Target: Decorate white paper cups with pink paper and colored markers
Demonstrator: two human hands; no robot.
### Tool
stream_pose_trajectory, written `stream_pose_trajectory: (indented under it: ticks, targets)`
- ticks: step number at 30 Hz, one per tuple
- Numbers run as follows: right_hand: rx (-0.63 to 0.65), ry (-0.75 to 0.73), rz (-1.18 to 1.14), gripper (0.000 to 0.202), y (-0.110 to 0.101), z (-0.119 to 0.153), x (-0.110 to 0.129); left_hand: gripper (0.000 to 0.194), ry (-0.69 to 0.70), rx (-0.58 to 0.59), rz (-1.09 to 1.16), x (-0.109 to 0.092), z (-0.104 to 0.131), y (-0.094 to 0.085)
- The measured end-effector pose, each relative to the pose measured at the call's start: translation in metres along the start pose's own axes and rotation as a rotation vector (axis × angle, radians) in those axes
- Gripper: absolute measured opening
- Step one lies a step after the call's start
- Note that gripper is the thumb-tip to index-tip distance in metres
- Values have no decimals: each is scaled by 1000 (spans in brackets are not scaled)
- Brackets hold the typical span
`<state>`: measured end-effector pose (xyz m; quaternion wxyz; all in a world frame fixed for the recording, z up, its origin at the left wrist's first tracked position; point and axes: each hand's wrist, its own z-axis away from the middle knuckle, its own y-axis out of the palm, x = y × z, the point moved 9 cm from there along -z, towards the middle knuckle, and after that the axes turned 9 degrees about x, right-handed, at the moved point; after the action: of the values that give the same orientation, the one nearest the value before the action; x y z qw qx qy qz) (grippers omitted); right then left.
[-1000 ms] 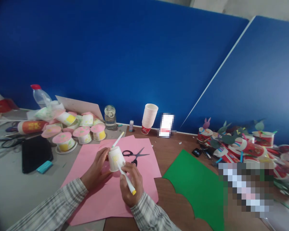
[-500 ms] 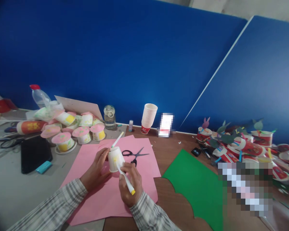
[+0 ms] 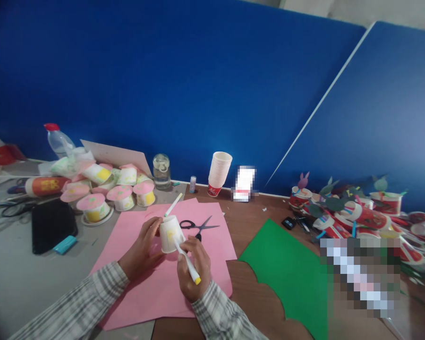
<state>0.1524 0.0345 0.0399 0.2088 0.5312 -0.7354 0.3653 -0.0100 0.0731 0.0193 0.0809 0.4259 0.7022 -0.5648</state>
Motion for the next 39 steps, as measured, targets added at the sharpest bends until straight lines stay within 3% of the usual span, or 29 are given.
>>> stream_pose_trajectory:
  ticks: [6,12,19,39]
  targets:
    - [24,-30,0,16,0,-1,5,84,-8,-9,-7,3,-1,1]
    - [-60,49,-10,14,-11,-5,0,86,14,-27,-44,2,-1,-2]
    - [-7,136,-102,12,-4,-9,-14,87,-14,-40,-30,5,0,-3]
    - [45,118,-131,11,1,-9,-12,88,-22,-5,-87,3,0,-2]
